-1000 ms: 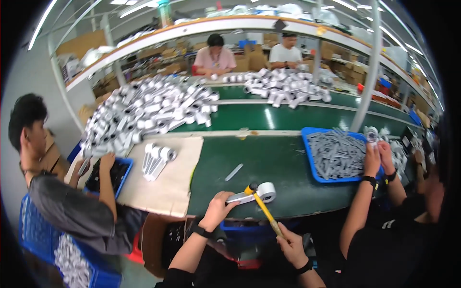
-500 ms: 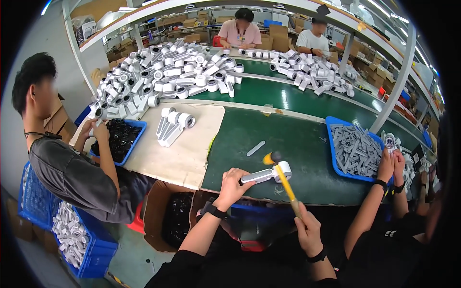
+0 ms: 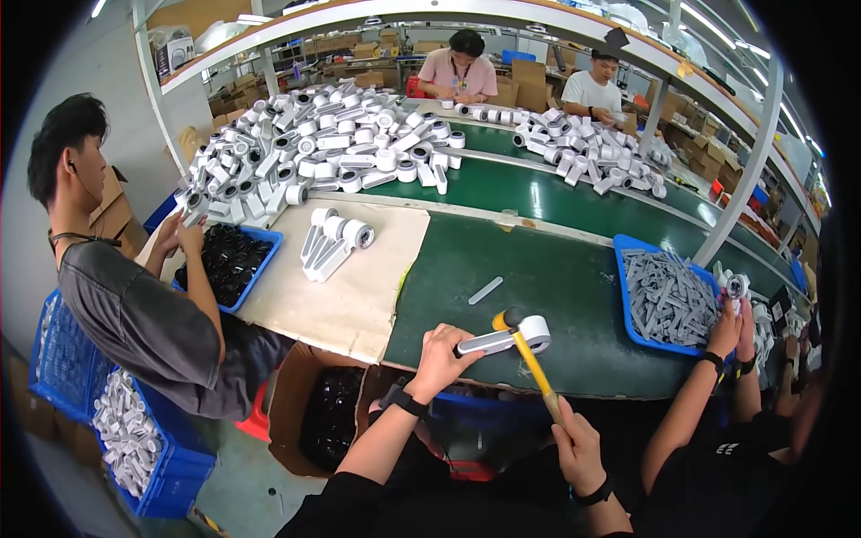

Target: The person picks up a white fan component, places a grey plastic strip onto it, and strikes the strip with a yellow hammer. They then set the assembled component aside and repeat the process with another fan.

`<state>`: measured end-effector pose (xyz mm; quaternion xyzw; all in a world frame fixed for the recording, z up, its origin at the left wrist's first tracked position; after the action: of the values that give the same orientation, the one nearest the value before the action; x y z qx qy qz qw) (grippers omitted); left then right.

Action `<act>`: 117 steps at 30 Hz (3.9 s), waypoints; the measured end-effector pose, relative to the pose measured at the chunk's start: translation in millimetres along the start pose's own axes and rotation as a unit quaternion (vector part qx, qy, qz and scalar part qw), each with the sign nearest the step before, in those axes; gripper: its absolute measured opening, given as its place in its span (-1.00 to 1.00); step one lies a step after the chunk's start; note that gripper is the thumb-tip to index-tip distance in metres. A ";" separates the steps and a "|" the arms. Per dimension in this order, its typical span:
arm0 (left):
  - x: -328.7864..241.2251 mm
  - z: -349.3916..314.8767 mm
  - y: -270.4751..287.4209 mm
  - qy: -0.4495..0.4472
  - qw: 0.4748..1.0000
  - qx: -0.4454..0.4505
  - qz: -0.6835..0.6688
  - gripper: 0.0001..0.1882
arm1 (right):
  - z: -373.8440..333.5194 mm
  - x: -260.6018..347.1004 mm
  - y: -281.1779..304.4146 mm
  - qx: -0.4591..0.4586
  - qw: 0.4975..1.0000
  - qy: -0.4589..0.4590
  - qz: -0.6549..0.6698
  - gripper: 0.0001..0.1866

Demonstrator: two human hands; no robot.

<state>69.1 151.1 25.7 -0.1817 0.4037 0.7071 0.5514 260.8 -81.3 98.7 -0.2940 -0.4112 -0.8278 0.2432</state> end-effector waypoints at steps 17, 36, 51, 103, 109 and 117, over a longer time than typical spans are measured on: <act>9.6 -3.7 -2.7 0.025 0.998 0.009 0.055 -0.67 | 0.6 8.9 -18.5 0.041 0.999 0.030 -0.010 -0.48; 11.7 -4.0 -2.8 0.041 0.997 0.008 0.063 -0.67 | 18.3 23.6 -11.0 0.082 0.995 0.039 -0.044 -0.50; 5.1 -3.7 -1.9 0.038 0.997 0.014 0.062 -0.70 | -1.2 -7.6 -4.1 0.043 0.998 -0.020 -0.044 -0.47; 9.6 -12.0 31.8 0.037 0.992 -0.083 0.090 -0.74 | 22.1 -7.4 -34.3 0.069 0.997 0.022 -0.025 -0.48; 14.0 -13.3 31.6 0.047 0.992 -0.067 0.098 -0.70 | 19.5 6.8 -38.8 0.052 0.998 0.044 0.018 -0.46; 20.9 -20.3 30.0 0.056 0.988 -0.069 0.129 -0.68 | 13.1 14.8 -46.8 0.122 0.990 0.070 -0.028 -0.50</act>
<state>30.7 146.7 9.7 -0.2054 0.4040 0.7871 0.4184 223.9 -47.5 90.1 -0.1915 -0.4991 -0.7965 0.2824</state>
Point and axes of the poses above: each hand's wrist, its own z-axis towards the middle knuckle, its own y-axis out of the back of the hand, x = y × z, the point moved 2 cm from there along z, towards the middle knuckle, and after that the axes turned 11 degrees about -x, right-handed, at the moved point
